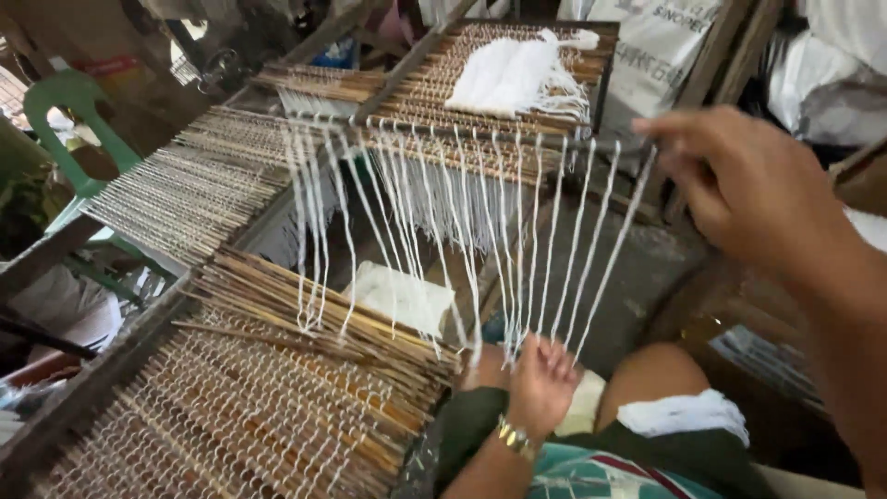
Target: A person is seen manually weaving or looping white cotton candle wicks onto a wooden rod that is part of a larger weaving frame in a workshop setting.
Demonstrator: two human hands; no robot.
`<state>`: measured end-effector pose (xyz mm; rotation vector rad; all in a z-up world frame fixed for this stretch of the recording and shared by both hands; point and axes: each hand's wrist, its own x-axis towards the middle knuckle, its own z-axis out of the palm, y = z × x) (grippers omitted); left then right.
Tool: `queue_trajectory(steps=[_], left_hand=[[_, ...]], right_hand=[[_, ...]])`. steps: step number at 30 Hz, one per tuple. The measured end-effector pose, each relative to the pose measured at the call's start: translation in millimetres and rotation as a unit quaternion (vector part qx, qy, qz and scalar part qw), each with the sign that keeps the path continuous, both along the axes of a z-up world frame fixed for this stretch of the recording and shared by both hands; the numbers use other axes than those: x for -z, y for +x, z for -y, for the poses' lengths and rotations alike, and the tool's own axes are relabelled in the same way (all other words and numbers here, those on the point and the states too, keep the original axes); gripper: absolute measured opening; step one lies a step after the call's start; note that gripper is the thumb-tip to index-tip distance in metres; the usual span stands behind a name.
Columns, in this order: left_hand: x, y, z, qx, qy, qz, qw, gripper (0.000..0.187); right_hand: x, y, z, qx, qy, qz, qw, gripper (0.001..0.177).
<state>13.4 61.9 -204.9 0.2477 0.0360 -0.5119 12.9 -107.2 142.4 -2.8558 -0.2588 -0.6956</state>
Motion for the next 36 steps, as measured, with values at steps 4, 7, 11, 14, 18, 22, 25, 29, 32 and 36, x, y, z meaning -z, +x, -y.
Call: queue_trajectory(steps=[4,7,11,14,18,22,25,29,32,36], left_hand=[[73,-8,-22,0.048,0.045,-0.056,0.996,0.04],[100,-11,-30,0.16,0.105,-0.231,0.954,0.022],[122,-16,-31,0.159,0.151,-0.22,0.95,0.02],[114,-21,-29,0.136,0.188,-0.235,0.944,0.016],[136,-24,-32,0.175,0.075,-0.232,0.954,0.021],[141,-29,-34,0.191,0.022,-0.232,0.954,0.024],[133,-30,-37,0.208,0.014,-0.214,0.954,0.024],[139,-32,-26,0.199,0.003,-0.249,0.948,0.025],[139,-34,-23,0.178,0.049,-0.207,0.961,0.021],[153,-30,-27,0.23,-0.025,-0.245,0.941,0.026]], right_hand=[[-18,66,-5,-0.018,0.038,0.006,0.999,0.036],[-19,110,-10,-0.028,0.048,0.032,0.998,0.019],[-26,166,-18,-0.04,-0.019,0.039,0.998,0.012],[-10,222,0,-0.006,-0.066,0.028,0.997,0.02],[33,305,38,-0.068,-0.035,0.095,0.993,0.014],[57,323,38,-0.117,0.027,0.057,0.991,0.01],[61,293,8,-0.048,-0.01,0.03,0.998,0.016],[122,262,-26,0.055,0.002,-0.072,0.996,0.064],[223,283,3,-0.042,0.028,0.039,0.998,0.032],[274,279,0,-0.036,0.095,0.0,0.995,0.029]])
